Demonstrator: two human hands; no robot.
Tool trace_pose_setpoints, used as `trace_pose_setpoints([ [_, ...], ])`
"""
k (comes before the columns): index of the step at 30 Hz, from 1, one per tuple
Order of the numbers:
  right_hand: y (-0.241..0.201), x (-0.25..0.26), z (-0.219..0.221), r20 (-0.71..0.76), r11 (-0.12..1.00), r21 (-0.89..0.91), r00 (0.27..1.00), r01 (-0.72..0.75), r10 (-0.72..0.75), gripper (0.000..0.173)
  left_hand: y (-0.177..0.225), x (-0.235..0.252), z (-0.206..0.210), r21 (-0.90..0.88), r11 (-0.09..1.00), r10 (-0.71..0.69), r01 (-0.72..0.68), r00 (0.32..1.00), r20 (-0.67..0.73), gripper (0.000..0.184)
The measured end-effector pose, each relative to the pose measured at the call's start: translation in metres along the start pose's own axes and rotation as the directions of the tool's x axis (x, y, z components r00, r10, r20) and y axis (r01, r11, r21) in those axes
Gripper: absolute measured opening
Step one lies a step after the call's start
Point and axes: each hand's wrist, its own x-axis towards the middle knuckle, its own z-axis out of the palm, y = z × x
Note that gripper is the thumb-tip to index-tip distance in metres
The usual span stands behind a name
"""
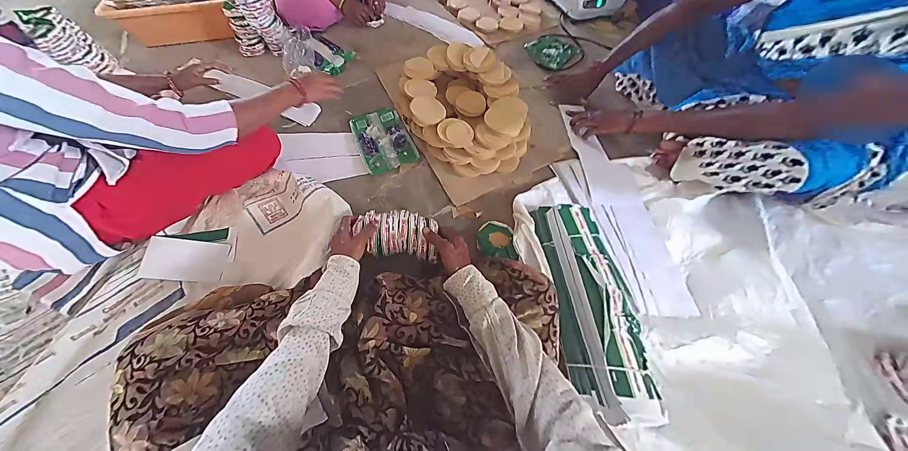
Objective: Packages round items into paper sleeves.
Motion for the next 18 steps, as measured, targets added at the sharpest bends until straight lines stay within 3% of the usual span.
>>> trace_pose_setpoints([
  [4,0.006,-0.005,0.003,-0.117,0.98,0.114,0.981,0.166,-0.153,0.057,-0.009,-0.011,0.011,-0.348,0.927,0.103,-0.138,0.988,-0.117,0.053],
  [6,0.012,0.001,0.003,-0.172,0.93,0.197,0.945,0.31,-0.278,0.061,-0.01,-0.014,0.018,-0.423,0.879,0.161,-0.218,0.973,-0.165,0.056],
  [9,0.024,0.006,0.001,-0.12,0.905,0.302,0.954,0.3,-0.277,0.066,-0.029,-0.007,0.028,-0.399,0.859,0.261,-0.32,0.945,-0.197,0.064],
  [11,0.02,0.006,0.001,-0.143,0.936,0.271,0.971,0.226,-0.193,0.06,-0.031,-0.003,0.026,-0.344,0.881,0.275,-0.326,0.943,-0.19,0.063],
  [14,0.01,0.002,0.007,-0.237,0.985,0.146,0.97,0.095,-0.058,0.06,-0.017,-0.002,0.016,-0.216,0.962,0.156,-0.165,0.986,-0.06,0.07],
  [16,0.007,0.004,0.011,-0.222,0.998,0.039,0.974,0.056,-0.046,0.067,-0.001,-0.002,0.013,-0.091,0.994,0.067,-0.063,0.997,0.048,0.075],
  [18,0.003,0.001,0.012,-0.204,0.998,-0.011,0.976,0.068,-0.069,0.062,0.006,-0.002,0.014,-0.069,0.997,0.047,-0.042,0.996,0.072,0.068],
])
